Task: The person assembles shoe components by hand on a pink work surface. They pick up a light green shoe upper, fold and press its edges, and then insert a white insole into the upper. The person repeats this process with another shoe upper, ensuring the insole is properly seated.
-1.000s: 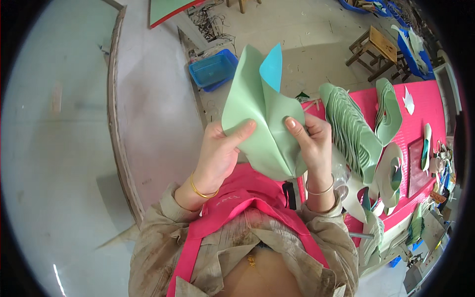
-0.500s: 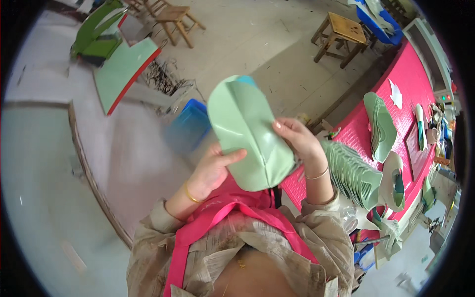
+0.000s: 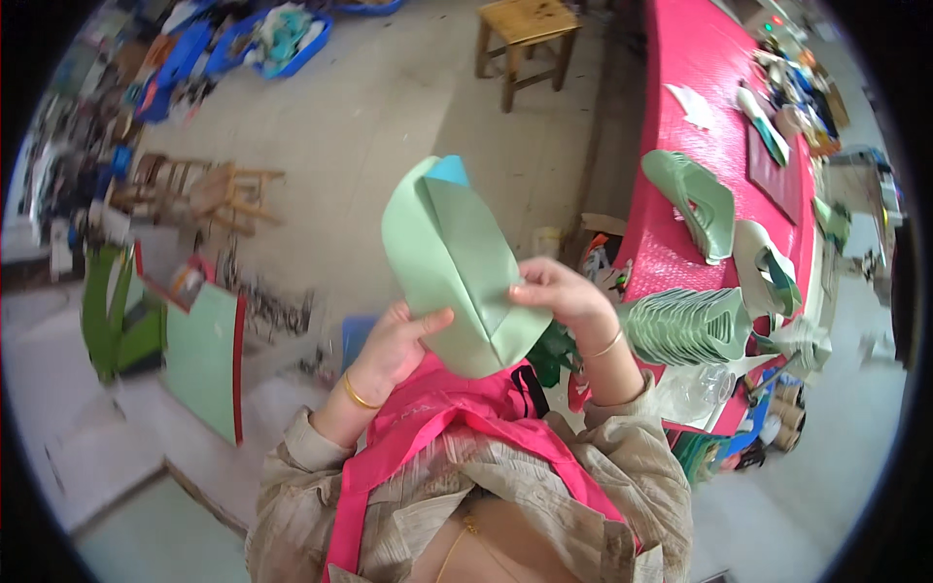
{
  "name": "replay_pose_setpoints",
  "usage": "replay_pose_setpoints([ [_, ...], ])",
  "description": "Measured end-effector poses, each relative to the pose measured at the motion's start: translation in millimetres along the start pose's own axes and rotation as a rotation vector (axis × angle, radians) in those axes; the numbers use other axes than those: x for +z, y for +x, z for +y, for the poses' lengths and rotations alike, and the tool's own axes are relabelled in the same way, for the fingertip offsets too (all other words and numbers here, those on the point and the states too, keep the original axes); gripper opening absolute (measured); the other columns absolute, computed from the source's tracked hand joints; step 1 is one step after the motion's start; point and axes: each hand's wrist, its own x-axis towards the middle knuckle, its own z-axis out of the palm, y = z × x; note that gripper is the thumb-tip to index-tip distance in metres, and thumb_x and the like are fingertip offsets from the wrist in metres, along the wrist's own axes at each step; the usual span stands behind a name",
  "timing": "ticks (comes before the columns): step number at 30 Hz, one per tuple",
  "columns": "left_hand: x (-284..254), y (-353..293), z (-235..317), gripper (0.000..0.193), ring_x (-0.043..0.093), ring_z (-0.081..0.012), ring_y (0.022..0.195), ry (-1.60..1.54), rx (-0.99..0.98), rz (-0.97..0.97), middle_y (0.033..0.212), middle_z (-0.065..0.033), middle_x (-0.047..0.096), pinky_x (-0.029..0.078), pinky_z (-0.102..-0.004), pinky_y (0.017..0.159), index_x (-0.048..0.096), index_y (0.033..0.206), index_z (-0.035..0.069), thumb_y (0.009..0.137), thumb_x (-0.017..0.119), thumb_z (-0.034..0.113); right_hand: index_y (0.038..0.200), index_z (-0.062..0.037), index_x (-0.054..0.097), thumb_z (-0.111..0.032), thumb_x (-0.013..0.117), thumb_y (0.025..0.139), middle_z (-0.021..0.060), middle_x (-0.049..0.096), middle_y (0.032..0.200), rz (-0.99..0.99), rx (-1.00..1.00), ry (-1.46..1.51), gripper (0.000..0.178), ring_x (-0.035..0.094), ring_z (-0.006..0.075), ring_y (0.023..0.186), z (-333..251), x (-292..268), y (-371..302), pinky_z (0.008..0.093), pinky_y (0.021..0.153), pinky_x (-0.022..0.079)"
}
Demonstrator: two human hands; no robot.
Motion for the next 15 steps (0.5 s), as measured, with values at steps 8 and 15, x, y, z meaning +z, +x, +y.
replay_pose_setpoints([
  [8,49,192,77,0.025,0.06,-0.0156,0.092,0.137,-0.134,-0.175,0.1,-0.0061,0.065,0.048,-0.031,0.082,0.063,0.1,0.005,0.076,0.068,0.006,0.112,0.003,0.055,-0.016,0.069,0.077,0.0067,0.062,0.1,0.257,-0.099,0.23,0.042,0.059,0.0135,0.09,-90,-96,23,0.0272,0.081,0.046],
  [15,109,358,154,0.024,0.06,-0.0156,0.092,0.236,-0.281,-0.395,0.099,-0.0068,0.065,0.048,-0.0309,0.082,0.064,0.099,0.003,0.076,0.069,0.008,0.105,0.0011,0.06,-0.011,0.066,0.08,0.0038,0.063,0.094,0.575,-0.092,0.23,0.029,0.059,0.0106,0.083,-213,-168,40,0.025,0.076,0.047],
])
